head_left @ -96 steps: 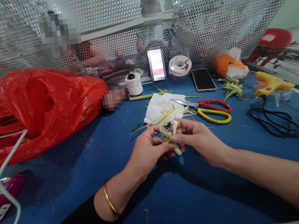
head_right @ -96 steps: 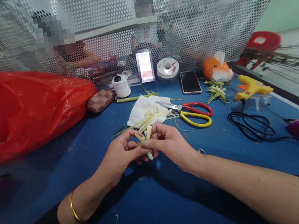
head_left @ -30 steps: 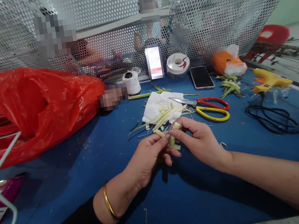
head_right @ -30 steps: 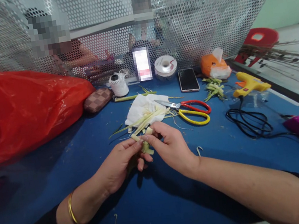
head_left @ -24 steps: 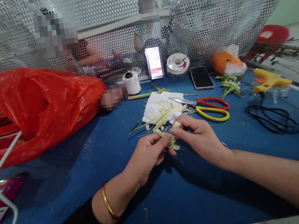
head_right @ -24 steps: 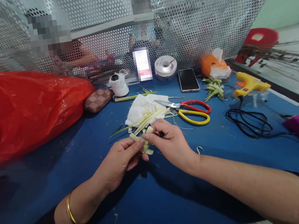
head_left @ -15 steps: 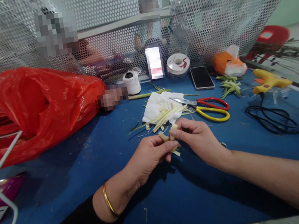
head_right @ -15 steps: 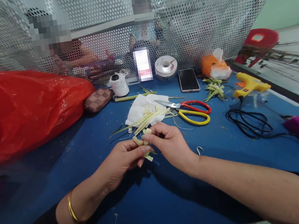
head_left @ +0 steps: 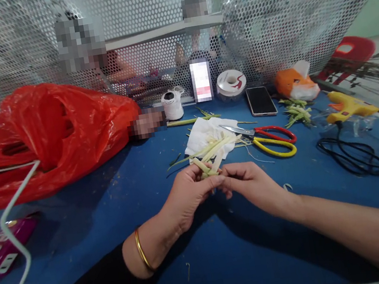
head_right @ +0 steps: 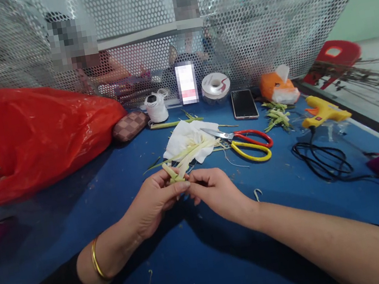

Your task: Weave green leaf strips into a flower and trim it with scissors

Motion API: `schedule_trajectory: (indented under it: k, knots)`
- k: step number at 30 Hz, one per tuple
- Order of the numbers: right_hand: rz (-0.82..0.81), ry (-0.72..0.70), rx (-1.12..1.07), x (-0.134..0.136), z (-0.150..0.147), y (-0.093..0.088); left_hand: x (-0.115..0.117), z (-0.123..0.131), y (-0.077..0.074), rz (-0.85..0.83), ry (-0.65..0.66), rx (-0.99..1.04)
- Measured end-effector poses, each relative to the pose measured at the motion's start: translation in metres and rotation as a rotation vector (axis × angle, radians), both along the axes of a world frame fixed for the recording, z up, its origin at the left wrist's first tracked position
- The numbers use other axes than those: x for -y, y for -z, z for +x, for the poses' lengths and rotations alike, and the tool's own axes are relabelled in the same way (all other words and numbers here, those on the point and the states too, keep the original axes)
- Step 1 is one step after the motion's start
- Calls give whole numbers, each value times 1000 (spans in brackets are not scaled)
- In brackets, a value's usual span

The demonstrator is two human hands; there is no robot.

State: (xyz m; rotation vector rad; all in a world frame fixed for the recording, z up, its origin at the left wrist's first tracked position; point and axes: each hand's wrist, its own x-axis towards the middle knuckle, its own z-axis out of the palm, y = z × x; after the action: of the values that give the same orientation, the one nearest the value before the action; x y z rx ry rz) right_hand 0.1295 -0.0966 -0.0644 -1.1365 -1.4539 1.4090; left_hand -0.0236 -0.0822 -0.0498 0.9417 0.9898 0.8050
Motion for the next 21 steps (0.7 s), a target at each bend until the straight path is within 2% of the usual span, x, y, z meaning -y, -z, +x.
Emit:
schedule_trajectory:
  k: [4,11,13,15,18,21]
  knots:
    - [5,20,16,3,3,-5,-3,0,1,3,-52,-6]
    - [209,26,58,9,8,-8,-7,-2,-2,-22,-79,-4]
    - [220,-1,91,8,9,-8,-8,-3,-2,-32,-68,-15]
    - [185,23,85,4,9,-8,-8,-5,-2,-37,-22,-30]
    - [108,134,-17,-4,8,-7,-6,-8,-1,-27,125,-65]
    - [65,156,-95,-7,6,-8,-3,-8,-1,-13,256,-98]
